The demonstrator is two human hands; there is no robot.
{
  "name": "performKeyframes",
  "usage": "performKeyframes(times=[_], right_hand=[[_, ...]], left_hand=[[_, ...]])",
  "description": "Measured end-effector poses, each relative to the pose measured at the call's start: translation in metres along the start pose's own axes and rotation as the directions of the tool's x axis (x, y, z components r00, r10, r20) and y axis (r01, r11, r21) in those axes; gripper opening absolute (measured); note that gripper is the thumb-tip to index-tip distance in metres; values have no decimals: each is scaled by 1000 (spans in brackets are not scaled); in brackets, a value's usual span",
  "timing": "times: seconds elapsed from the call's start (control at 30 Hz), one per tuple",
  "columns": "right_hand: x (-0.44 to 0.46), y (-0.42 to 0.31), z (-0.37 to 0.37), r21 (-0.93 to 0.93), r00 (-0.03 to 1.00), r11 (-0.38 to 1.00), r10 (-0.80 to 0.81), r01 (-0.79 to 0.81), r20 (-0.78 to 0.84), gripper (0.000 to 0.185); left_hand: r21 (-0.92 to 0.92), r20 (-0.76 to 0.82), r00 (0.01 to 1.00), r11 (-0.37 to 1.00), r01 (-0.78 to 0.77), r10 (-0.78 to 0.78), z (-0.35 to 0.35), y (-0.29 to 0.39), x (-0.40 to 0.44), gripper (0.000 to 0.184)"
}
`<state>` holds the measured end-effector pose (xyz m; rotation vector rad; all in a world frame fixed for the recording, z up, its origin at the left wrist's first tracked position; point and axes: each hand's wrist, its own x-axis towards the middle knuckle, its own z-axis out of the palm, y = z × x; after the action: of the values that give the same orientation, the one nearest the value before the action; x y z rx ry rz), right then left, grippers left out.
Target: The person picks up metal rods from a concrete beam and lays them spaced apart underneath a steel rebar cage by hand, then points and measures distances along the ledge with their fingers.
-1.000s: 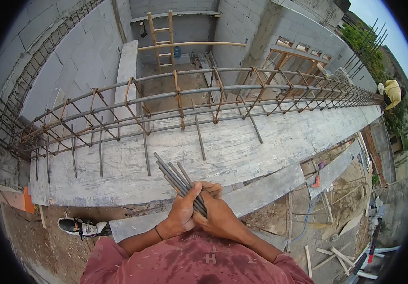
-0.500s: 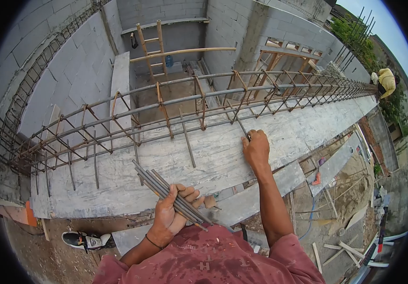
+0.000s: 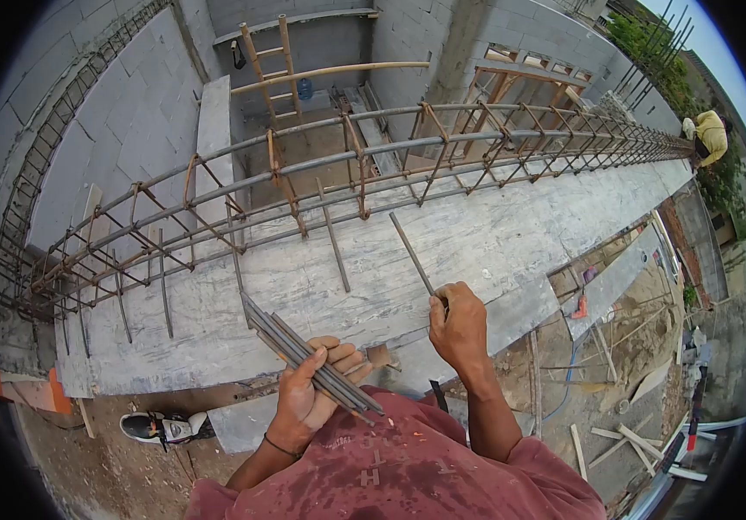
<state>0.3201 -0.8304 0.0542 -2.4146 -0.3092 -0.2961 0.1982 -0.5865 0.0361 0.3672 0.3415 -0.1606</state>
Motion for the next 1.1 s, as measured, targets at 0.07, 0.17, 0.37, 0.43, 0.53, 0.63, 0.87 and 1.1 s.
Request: performKeyframes(times=[0.07, 0.17, 0.37, 0.43, 0.53, 0.63, 0.87, 1.1], right_hand=[[37, 14, 36, -69, 997, 997, -45, 40, -65, 13], [85, 33, 74, -152, 991, 988, 3, -23, -130, 17], [102, 42, 79, -227, 982, 970, 47, -89, -183, 19], [103, 42, 80, -224, 979, 971, 42, -87, -197, 19], [105, 45, 81, -202, 973, 976, 40, -87, -227, 19], [106, 50, 79, -203, 971, 974, 54, -102, -231, 21], [23, -11, -5, 396, 945, 898, 277, -190, -175, 23], [-75, -76, 4, 468, 914, 867, -40, -169, 404, 21]], left_hand=[[42, -6, 999, 998, 39, -39, 10, -1, 4, 26], [38, 19, 996, 996, 82, -82, 10, -7, 5, 26], [49, 36, 989, 989, 141, -143, 7, -9, -5, 27], [49, 15, 990, 989, 137, -138, 5, -9, -7, 28], [60, -3, 991, 989, 136, -136, 2, -6, -9, 29], [71, 18, 989, 987, 146, -148, 3, -4, -8, 30], [101, 68, 984, 983, 156, -163, 12, -2, -9, 53], [167, 145, 980, 980, 108, -133, 17, -8, 11, 70]])
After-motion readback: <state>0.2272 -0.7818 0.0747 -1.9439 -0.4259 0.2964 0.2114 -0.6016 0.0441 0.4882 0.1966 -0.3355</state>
